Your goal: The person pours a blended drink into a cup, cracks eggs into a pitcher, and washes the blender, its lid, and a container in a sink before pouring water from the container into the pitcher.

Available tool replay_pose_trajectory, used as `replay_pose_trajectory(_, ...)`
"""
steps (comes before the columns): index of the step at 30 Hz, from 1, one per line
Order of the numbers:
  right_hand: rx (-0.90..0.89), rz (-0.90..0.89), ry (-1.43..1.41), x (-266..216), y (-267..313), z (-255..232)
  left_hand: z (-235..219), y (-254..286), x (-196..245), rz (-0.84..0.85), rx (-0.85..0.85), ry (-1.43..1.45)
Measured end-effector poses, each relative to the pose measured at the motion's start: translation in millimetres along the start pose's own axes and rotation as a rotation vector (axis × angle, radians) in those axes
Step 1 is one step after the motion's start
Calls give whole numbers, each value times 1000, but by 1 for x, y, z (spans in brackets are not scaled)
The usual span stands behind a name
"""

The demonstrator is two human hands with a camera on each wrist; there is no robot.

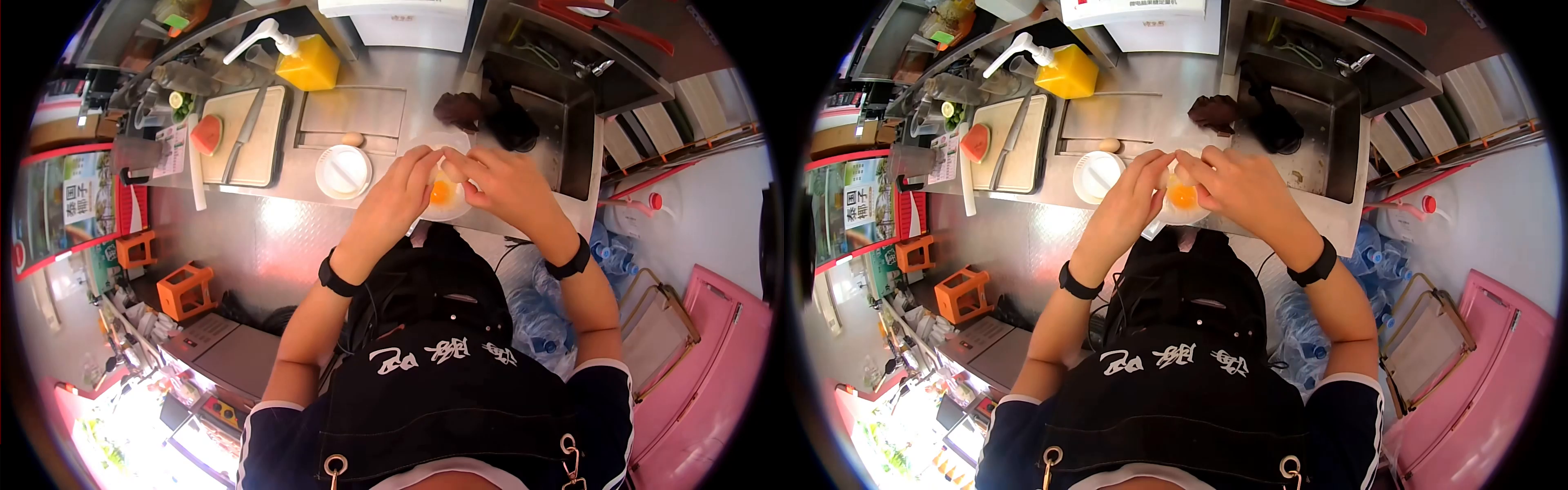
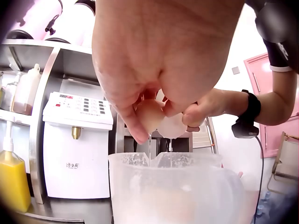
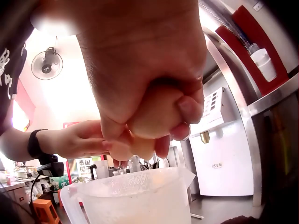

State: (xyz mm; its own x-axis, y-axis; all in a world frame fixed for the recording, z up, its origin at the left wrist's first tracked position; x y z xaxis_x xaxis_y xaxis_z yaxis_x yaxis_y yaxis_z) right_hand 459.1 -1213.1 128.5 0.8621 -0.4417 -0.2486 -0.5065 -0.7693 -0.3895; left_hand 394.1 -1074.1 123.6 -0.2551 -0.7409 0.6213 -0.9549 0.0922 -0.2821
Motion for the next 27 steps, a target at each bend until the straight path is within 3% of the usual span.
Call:
replay_pose_trajectory(10, -44, 52, -65, 0, -1, -11, -10, -1, -1, -80, -17, 125)
replay_pose_trajectory(14, -31, 199, -332, 8, 1, -7, -11, 2, -5, -155, -4, 211)
replay_pose_trajectory(16, 9, 273, -459, 11, 2, -6, -4, 5, -14, -252, 19, 434)
replay_pose_trajectory(18, -155, 559, -649, 20, 6, 4, 0, 7, -20, -321, 10, 530)
replay_pose_trajectory(20, -109, 543, -657, 21, 7, 8, 6, 10, -24, -390, 0, 626)
replay_pose_trajectory(22, -64, 526, -665, 18, 8, 13, 19, 15, -29, -628, 103, 1109)
replay_pose_trajectory(24, 95, 398, -520, 8, 4, 7, 28, 14, -29, -725, 158, 1269)
replay_pose_trajectory(27, 87, 365, -368, -10, -2, 0, 40, 11, -27, -913, 234, 1560)
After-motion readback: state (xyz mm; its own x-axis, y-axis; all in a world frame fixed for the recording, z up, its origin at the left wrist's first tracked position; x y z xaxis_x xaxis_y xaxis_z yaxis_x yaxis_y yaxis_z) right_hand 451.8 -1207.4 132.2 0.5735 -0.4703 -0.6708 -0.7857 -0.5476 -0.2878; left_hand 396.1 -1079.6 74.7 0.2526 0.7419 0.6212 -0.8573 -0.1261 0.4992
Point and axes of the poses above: each hand's wrist, its own y-axis away from the middle knuckle, its own z-axis out of the palm, x = y × z, the point moved 5 cm from there along -y, towards the middle knuckle, and after that the axes turned 5 degrees about x, right-handed, at the moved point
